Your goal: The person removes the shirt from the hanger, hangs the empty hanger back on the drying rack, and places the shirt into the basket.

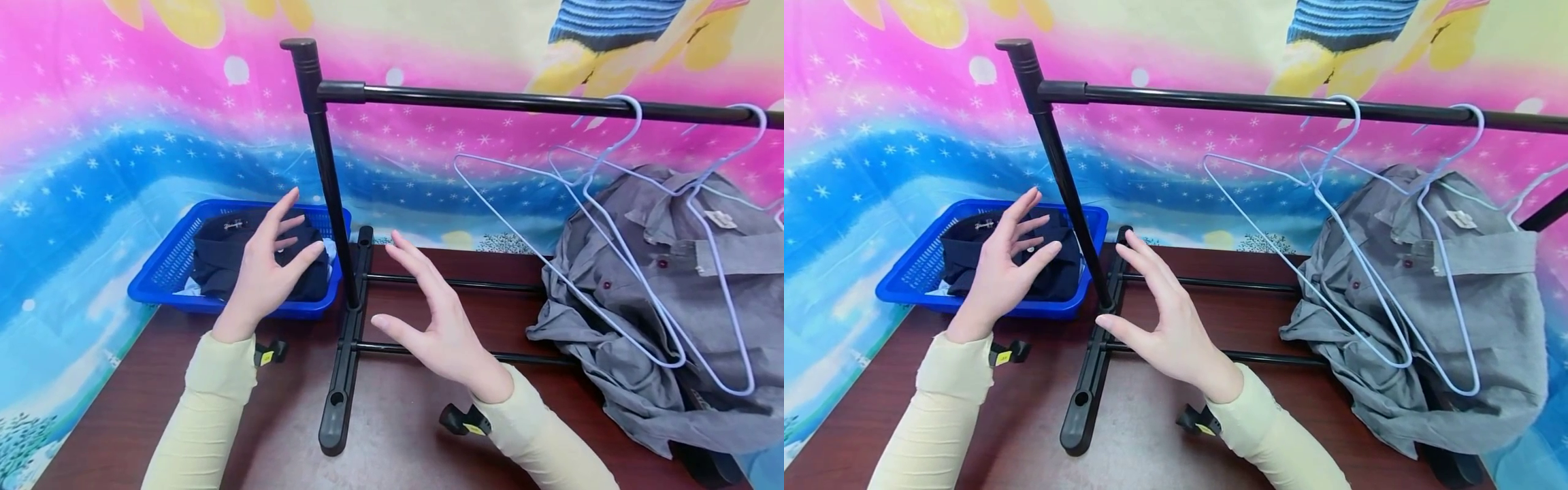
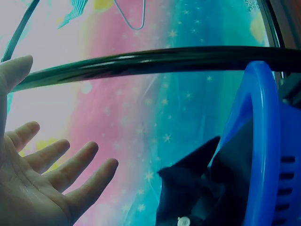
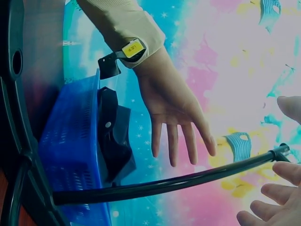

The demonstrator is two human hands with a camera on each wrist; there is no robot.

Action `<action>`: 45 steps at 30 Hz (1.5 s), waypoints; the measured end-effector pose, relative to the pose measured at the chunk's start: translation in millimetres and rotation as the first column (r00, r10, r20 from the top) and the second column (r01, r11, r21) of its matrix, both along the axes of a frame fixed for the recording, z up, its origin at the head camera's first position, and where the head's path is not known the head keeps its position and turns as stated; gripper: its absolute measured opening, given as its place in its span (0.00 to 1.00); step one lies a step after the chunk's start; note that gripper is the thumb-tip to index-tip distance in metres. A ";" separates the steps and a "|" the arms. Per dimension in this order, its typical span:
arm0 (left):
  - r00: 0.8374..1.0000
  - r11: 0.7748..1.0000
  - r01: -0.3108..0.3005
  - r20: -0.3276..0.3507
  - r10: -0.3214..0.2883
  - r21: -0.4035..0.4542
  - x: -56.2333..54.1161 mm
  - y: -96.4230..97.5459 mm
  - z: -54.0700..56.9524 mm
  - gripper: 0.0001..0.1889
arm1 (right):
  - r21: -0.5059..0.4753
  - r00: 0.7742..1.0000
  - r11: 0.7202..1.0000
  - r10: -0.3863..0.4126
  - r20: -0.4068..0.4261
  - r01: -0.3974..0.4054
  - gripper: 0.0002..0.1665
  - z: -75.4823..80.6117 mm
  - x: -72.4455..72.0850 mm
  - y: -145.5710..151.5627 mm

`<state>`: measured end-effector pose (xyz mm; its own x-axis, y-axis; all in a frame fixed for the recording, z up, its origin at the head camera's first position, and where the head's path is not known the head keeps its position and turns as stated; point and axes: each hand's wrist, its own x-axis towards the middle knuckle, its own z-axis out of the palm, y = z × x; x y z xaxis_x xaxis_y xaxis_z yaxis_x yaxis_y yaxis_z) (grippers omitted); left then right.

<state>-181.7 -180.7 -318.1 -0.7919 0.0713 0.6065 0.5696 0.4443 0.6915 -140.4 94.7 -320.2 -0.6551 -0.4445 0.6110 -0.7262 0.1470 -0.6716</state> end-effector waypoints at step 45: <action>0.994 0.983 0.034 -0.108 -0.015 0.180 -6.7 57.0 -2.2 0.39 | -0.081 0.971 0.973 -0.223 -0.083 0.217 0.41 50.4 5.1 53.2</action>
<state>-188.4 -123.8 -320.3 -0.7218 -0.0291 0.6914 0.6530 0.3021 0.6945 -135.4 147.9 -269.8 -0.6723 -0.2488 0.6972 -0.7396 0.2644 -0.6189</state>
